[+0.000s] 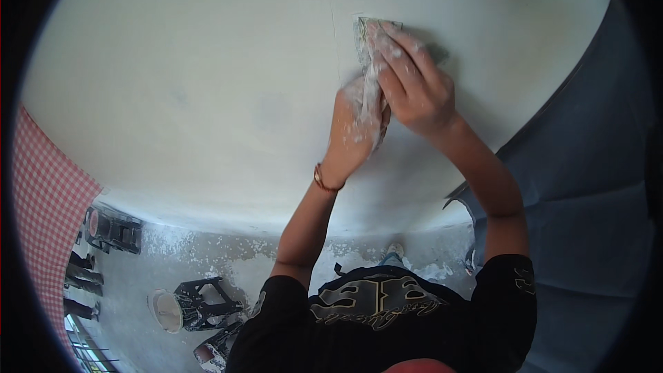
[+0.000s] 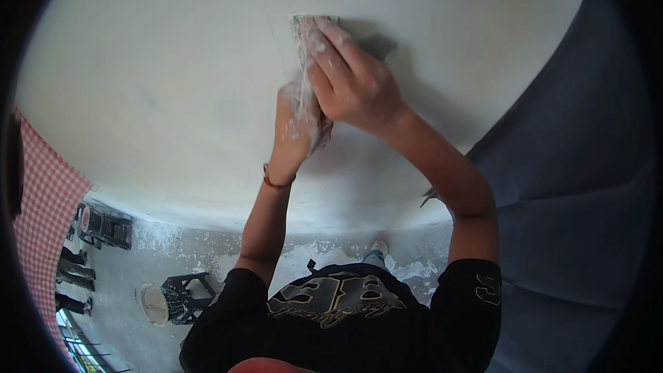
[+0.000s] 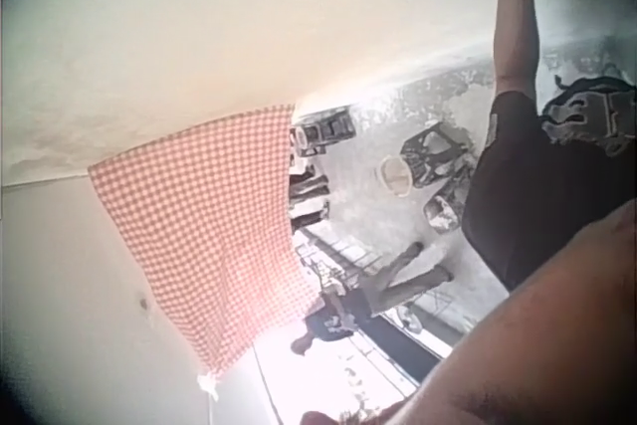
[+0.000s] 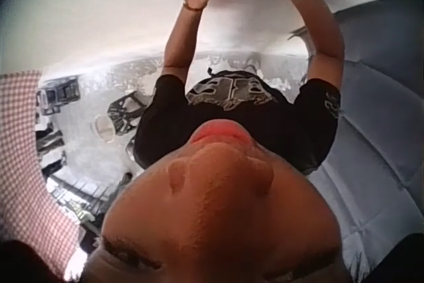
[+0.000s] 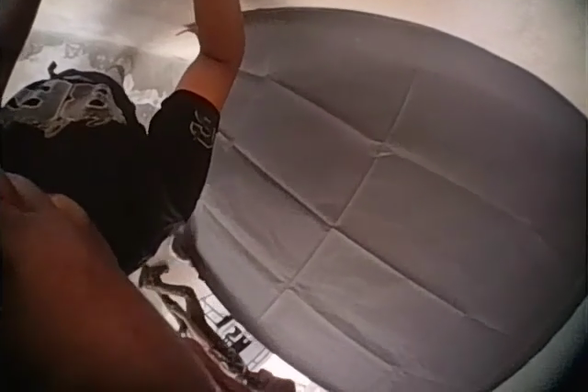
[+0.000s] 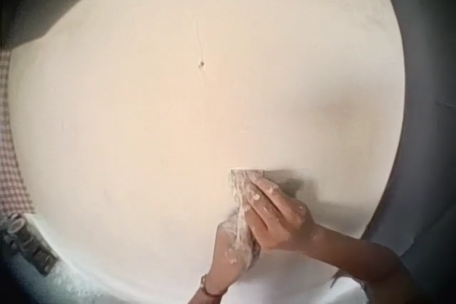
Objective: Scraping and patching a crack in a wall using a putty knife.
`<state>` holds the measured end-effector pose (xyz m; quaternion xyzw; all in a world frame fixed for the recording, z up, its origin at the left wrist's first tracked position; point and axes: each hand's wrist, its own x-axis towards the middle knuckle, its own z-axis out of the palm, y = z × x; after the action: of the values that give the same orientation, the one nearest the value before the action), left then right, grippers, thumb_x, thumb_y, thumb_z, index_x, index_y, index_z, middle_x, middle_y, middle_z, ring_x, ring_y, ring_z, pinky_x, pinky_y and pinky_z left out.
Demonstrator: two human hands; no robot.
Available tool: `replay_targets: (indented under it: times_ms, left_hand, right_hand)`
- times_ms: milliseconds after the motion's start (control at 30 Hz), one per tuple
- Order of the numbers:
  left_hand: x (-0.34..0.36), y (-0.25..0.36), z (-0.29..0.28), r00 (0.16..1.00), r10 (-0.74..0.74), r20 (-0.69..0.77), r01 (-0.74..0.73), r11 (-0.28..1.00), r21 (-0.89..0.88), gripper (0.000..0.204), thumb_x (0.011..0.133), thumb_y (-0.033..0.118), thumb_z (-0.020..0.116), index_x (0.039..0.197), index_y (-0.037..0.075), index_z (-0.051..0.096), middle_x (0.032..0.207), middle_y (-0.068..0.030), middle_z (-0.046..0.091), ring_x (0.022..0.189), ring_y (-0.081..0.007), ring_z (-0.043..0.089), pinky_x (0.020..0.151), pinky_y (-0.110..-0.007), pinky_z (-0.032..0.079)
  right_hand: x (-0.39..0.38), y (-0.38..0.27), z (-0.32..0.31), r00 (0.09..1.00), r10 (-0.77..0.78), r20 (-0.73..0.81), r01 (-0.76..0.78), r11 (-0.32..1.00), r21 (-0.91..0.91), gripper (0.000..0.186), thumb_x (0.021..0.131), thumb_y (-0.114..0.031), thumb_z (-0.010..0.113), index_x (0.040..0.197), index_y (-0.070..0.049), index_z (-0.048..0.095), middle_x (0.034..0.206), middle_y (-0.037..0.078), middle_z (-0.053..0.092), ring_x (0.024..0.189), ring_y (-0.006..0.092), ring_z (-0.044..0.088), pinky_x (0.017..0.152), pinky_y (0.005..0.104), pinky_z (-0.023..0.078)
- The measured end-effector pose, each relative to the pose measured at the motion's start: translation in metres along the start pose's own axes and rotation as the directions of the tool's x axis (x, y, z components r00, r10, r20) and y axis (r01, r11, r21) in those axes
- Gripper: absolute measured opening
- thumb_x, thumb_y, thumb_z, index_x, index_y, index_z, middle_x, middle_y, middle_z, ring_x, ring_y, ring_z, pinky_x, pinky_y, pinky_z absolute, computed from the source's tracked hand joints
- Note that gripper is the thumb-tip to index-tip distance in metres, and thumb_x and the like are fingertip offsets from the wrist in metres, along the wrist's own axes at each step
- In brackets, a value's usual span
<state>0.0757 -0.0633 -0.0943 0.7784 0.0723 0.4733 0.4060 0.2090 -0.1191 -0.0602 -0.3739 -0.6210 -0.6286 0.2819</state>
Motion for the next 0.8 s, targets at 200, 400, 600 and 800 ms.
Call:
replay_targets:
  times_ms: [200,400,600,800]
  left_hand:
    - [0.004,-0.012,-0.002,0.983,-0.183,0.01,0.182,0.963,-0.198,0.038,0.106,0.027,0.052,0.08,-0.001,0.05,0.059,-0.0022,0.046,0.052,-0.0109,0.041,0.049,-0.029,0.036]
    - [-0.03,-0.021,-0.016,0.921,-0.372,0.117,0.389,0.853,-0.348,0.048,0.11,0.039,0.046,0.075,0.006,0.046,0.056,0.0,0.045,0.045,-0.0082,0.037,0.042,-0.027,0.033]
    - [-0.066,0.003,-0.009,0.862,-0.48,0.163,0.495,0.73,-0.471,0.051,0.111,0.043,0.041,0.076,0.007,0.046,0.053,-0.0006,0.044,0.037,-0.0083,0.038,0.034,-0.026,0.033]
    - [-0.08,-0.01,-0.002,0.886,-0.389,0.253,0.462,0.793,-0.397,0.051,0.112,0.043,0.038,0.082,0.003,0.049,0.053,-0.0018,0.046,0.035,-0.0106,0.041,0.034,-0.027,0.034]
  right_hand:
    - [-0.01,0.0,0.016,0.995,0.063,0.077,-0.065,0.998,0.028,0.017,0.079,-0.004,0.069,0.095,0.002,0.071,0.12,0.013,0.07,0.118,0.0285,0.066,0.093,0.035,0.061]
    - [-0.026,-0.035,-0.022,0.96,0.159,0.229,-0.201,0.964,0.173,0.039,0.078,-0.002,0.072,0.117,0.002,0.071,0.131,0.013,0.067,0.127,0.0324,0.061,0.108,0.0428,0.052]
    - [-0.047,-0.093,-0.063,0.403,0.758,0.513,-0.83,0.067,0.554,0.036,0.089,0.005,0.071,0.126,0.005,0.067,0.133,0.017,0.067,0.125,0.0277,0.064,0.107,0.0398,0.051]
    - [-0.075,-0.115,-0.048,0.074,0.426,0.902,-0.737,-0.586,0.337,0.036,0.109,-0.022,0.05,0.125,0.006,0.066,0.115,0.017,0.074,0.106,0.0179,0.069,0.098,0.035,0.053]
